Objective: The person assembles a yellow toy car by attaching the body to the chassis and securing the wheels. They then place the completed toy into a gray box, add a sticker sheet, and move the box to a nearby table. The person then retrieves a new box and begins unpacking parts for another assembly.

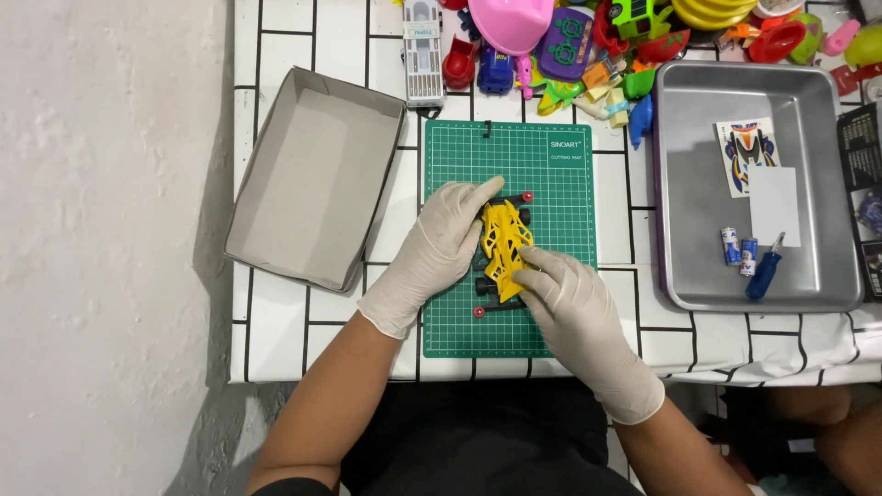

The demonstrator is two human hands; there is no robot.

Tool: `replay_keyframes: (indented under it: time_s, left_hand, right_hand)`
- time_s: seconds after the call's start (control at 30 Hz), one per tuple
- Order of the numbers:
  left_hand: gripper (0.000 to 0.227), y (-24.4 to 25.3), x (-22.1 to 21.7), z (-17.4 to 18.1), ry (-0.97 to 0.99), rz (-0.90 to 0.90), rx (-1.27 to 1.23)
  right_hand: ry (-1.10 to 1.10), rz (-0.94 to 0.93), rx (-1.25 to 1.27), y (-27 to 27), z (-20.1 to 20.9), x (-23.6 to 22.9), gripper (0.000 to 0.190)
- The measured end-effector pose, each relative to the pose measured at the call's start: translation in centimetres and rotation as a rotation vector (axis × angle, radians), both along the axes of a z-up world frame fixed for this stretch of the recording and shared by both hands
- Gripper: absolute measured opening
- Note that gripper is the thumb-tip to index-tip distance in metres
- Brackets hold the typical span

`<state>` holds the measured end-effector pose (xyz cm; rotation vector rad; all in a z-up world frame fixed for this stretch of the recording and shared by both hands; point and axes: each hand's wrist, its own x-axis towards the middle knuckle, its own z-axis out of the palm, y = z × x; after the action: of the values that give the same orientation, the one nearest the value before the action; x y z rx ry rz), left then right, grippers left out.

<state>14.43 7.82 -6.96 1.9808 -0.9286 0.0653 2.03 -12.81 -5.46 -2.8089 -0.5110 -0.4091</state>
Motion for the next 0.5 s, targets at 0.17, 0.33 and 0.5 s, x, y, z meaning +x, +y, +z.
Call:
replay_keyframes:
  time_s: [0.17,0.33,0.5]
  left_hand:
    - [0.060,0.0,0.1,0.0,-0.005,-0.006,0.002]
    - [0.060,-0.1,0.1,-0.4,-0.030,-0.008,0.021]
    - [0.060,-0.2,0.1,-0.6,-0.039,0.005,0.047]
  right_hand:
    - [-0.033,0.000,0.009,0.1,-0.7,0.0,0.024]
    - [-0.071,-0.027,0.026,0.3,-1.0,-0.3,0.023]
    - [-0.074,-0.059,0.054,0.3,-1.6,-0.5,0.021]
